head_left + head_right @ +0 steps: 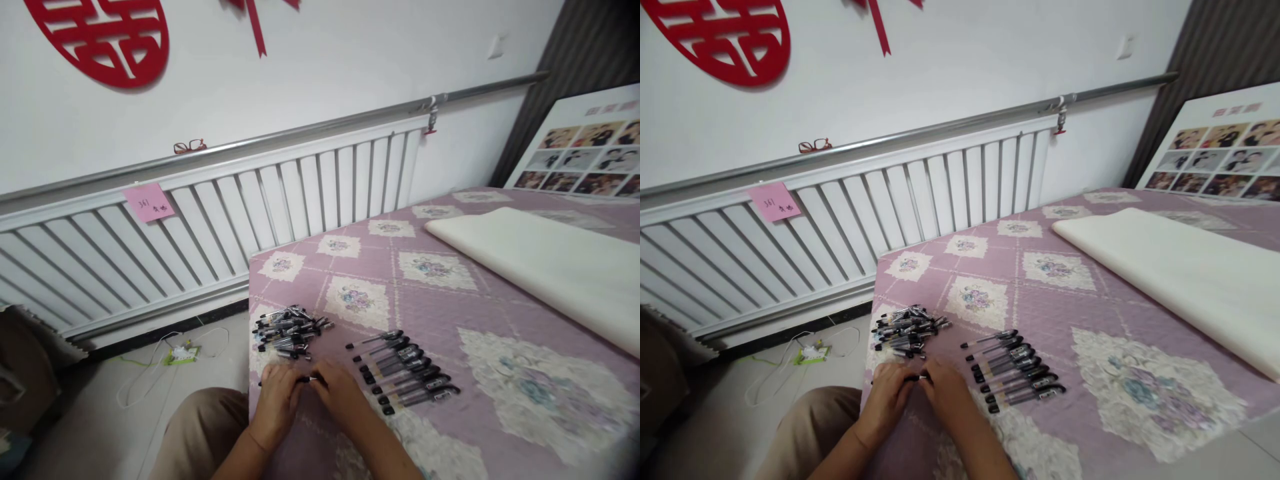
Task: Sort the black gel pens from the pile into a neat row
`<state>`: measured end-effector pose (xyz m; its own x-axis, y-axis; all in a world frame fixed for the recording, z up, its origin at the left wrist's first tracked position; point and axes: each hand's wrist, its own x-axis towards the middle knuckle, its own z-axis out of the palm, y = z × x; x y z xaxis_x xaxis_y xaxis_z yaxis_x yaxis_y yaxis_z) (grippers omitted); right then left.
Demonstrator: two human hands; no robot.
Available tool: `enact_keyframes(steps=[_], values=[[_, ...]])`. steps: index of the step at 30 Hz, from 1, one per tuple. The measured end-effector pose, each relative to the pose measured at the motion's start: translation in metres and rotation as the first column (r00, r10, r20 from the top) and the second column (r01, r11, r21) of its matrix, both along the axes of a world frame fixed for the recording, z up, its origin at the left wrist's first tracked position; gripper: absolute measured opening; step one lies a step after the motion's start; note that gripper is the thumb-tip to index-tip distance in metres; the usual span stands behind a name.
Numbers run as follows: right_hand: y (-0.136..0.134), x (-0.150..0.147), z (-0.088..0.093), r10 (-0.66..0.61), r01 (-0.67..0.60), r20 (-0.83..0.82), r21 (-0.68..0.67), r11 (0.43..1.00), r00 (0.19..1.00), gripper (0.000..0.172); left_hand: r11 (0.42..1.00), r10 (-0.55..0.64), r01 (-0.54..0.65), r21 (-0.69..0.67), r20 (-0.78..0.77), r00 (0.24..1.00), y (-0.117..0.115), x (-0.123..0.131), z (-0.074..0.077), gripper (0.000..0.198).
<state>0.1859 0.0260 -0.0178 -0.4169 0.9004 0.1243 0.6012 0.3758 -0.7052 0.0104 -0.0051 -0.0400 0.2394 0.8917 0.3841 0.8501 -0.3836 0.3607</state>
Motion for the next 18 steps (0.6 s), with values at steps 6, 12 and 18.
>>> enact_keyframes(steps=[6,12,18], values=[[0.0005,0.0001,0.0002,0.008,-0.008,-0.007,-0.007,1.000,1.000,0.014,1.000,-0.004,0.004,-0.011,-0.002,1.000,-0.0002,0.0001,0.0004,0.022],[0.0001,0.0007,0.0025,0.028,-0.028,0.050,0.003,1.000,0.998,0.012,1.000,-0.008,0.008,-0.018,-0.019,1.000,-0.0011,0.0011,0.0037,0.023],[-0.0019,0.0000,0.0085,0.049,-0.052,0.165,0.011,0.999,0.985,0.021,1.000,-0.006,0.007,0.021,-0.018,1.000,-0.0019,0.0012,0.0026,0.020]])
